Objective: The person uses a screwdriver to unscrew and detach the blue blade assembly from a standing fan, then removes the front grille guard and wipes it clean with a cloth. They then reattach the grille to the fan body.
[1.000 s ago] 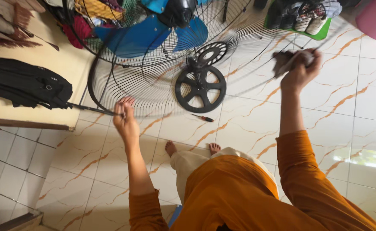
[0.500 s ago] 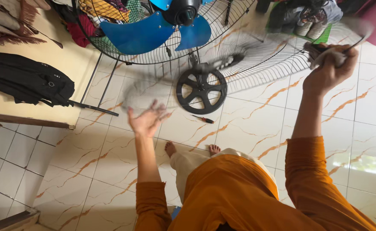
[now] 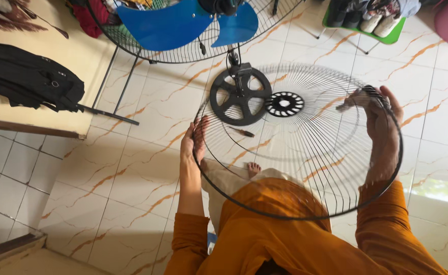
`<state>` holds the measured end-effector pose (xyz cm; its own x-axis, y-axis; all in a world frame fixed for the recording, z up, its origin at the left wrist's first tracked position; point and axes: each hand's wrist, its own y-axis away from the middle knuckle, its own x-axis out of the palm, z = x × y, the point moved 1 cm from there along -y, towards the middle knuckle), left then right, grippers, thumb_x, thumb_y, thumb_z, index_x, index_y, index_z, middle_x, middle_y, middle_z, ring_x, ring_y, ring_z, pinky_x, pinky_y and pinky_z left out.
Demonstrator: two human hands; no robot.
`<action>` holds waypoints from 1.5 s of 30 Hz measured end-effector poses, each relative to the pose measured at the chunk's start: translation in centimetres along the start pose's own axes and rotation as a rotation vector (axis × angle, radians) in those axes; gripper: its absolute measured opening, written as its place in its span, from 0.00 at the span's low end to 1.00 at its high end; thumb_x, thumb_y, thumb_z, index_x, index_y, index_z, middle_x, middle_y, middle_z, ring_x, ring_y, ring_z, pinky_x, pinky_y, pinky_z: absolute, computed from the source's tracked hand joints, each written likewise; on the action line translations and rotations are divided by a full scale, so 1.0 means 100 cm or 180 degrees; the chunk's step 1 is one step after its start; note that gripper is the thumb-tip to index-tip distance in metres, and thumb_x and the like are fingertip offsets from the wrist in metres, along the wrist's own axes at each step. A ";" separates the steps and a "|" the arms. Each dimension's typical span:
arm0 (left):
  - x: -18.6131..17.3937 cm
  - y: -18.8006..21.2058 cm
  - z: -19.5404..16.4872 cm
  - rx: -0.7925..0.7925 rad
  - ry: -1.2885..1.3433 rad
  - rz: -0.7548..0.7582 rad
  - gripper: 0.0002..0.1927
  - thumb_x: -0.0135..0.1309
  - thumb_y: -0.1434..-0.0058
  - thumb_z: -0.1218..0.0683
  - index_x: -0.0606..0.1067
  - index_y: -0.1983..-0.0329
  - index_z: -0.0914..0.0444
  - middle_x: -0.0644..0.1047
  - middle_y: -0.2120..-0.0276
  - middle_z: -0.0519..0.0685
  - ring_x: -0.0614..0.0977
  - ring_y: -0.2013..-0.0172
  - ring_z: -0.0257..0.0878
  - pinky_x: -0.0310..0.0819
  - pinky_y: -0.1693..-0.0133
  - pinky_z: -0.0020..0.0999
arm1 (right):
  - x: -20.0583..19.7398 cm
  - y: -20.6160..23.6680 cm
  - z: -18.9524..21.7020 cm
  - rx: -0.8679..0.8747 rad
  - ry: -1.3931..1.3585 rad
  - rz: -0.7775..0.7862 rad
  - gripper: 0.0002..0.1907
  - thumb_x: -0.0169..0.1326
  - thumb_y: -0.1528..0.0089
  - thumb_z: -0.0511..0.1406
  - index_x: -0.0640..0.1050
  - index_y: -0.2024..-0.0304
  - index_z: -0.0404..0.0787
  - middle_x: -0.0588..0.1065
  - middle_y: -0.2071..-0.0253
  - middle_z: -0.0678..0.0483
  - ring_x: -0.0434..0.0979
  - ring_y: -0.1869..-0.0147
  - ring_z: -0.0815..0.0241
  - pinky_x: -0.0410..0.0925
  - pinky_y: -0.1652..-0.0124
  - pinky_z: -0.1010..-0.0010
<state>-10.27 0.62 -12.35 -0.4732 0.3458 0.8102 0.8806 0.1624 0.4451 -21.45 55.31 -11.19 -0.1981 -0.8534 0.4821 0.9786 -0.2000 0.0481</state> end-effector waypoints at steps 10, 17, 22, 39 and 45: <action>0.087 0.027 -0.001 0.0219 -0.1470 0.0135 0.21 0.34 0.23 0.47 0.65 0.37 0.64 0.81 0.51 0.64 0.86 0.58 0.47 0.82 0.64 0.37 | -0.064 -0.040 0.065 0.0183 -0.0794 -0.0777 0.10 0.49 0.34 0.31 0.77 0.53 0.33 0.79 0.50 0.41 0.88 0.45 0.40 0.77 0.49 0.43; 0.136 0.027 0.024 0.0206 -0.1556 0.0469 0.20 0.34 0.24 0.47 0.61 0.38 0.65 0.79 0.53 0.69 0.86 0.59 0.57 0.86 0.64 0.46 | 0.143 0.031 0.038 -0.0147 0.1459 0.2761 0.34 0.52 0.34 0.47 0.70 0.31 0.33 0.71 0.36 0.44 0.71 0.33 0.52 0.64 0.34 0.55; 0.147 0.033 0.024 0.0330 -0.1615 0.0643 0.20 0.34 0.24 0.47 0.60 0.38 0.65 0.80 0.53 0.67 0.87 0.59 0.56 0.85 0.65 0.47 | 0.237 0.053 0.004 -0.1718 0.3650 0.2738 0.38 0.48 0.38 0.42 0.57 0.26 0.41 0.65 0.27 0.42 0.62 0.23 0.48 0.54 0.28 0.58; 0.169 0.043 0.042 0.0332 -0.1685 0.0737 0.21 0.35 0.25 0.45 0.60 0.38 0.64 0.79 0.51 0.67 0.86 0.55 0.59 0.86 0.63 0.49 | 0.317 -0.033 -0.063 -0.0636 0.3111 0.2599 0.24 0.53 0.32 0.39 0.71 0.35 0.36 0.79 0.53 0.45 0.79 0.48 0.50 0.70 0.49 0.60; 0.163 0.046 0.036 0.0318 -0.1710 0.0738 0.21 0.36 0.25 0.45 0.61 0.39 0.64 0.79 0.51 0.67 0.86 0.55 0.57 0.86 0.63 0.49 | 0.317 -0.060 -0.066 -0.0848 0.3489 0.2105 0.16 0.53 0.28 0.42 0.79 0.46 0.37 0.80 0.56 0.39 0.81 0.53 0.47 0.70 0.52 0.59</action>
<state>-13.88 10.33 1.55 -0.2135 0.7978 0.5638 0.9699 0.1040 0.2202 -33.98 26.28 -2.01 0.2477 -0.7469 -0.6171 0.8915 0.4250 -0.1565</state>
